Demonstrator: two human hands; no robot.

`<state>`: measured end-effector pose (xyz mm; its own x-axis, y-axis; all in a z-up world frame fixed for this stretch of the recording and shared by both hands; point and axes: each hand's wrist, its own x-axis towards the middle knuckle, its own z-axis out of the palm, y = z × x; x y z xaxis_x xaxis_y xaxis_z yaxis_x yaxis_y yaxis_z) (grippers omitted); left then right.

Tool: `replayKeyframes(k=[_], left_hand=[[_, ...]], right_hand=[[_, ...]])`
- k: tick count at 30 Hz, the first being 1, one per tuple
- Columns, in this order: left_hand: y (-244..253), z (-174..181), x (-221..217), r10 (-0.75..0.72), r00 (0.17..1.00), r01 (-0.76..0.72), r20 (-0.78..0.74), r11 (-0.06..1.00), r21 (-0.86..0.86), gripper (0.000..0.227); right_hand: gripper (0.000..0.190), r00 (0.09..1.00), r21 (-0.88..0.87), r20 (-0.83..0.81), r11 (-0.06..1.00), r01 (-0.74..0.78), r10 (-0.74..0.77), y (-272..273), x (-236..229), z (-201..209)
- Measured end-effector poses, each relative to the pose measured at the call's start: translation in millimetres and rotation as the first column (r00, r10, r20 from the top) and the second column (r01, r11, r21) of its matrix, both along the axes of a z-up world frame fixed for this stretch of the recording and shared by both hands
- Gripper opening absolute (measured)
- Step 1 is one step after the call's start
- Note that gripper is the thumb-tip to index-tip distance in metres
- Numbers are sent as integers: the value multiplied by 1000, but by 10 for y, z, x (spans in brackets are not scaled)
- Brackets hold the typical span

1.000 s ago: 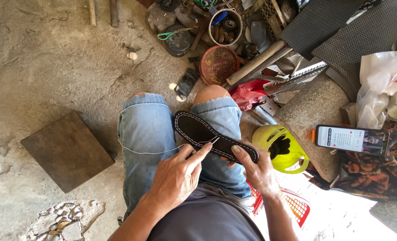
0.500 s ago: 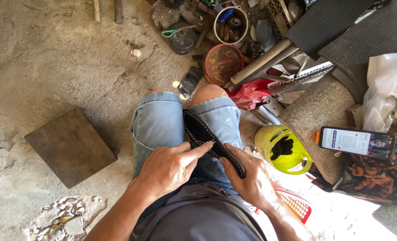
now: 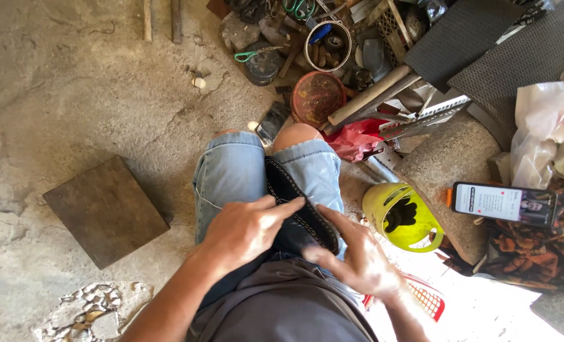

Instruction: The person sits on the ground and sews a black sandal using a needle and white thread. The person repeatedly pushes the needle through the sandal sole and pulls the thread to secure the stitching.

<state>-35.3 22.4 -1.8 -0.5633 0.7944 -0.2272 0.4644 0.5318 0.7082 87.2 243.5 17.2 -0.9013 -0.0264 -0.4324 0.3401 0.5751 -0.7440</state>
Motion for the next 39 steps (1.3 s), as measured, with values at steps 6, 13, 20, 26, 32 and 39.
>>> replayKeyframes(k=[6, 13, 20, 26, 32, 39], left_hand=[[-225, 152, 0, 72, 996, -72, -53, 997, 10, 38], [-210, -67, 148, 93, 970, -79, -225, 994, 69, 32], [-123, -78, 182, 204, 937, -168, -285, 975, 147, 9], [-64, -121, 203, 209, 943, -173, -257, 972, 157, 9], [-135, -110, 198, 196, 933, -157, -302, 976, 148, 11], [-213, 77, 115, 119, 988, -107, -95, 986, 125, 19]], right_hand=[[16, 866, 270, -476, 911, 313, -157, 488, 70, -600], [30, 798, 347, -601, 911, 225, 32, -201, -255, -257], [9, 923, -378, -315, 921, 91, -220, -206, -182, 54], [8, 904, -505, -214, 834, 221, -369, -203, -276, -12], [19, 964, -44, -218, 988, 145, -151, -363, -364, -37], [38, 962, -70, -261, 996, 63, -79, -356, -282, 93]])
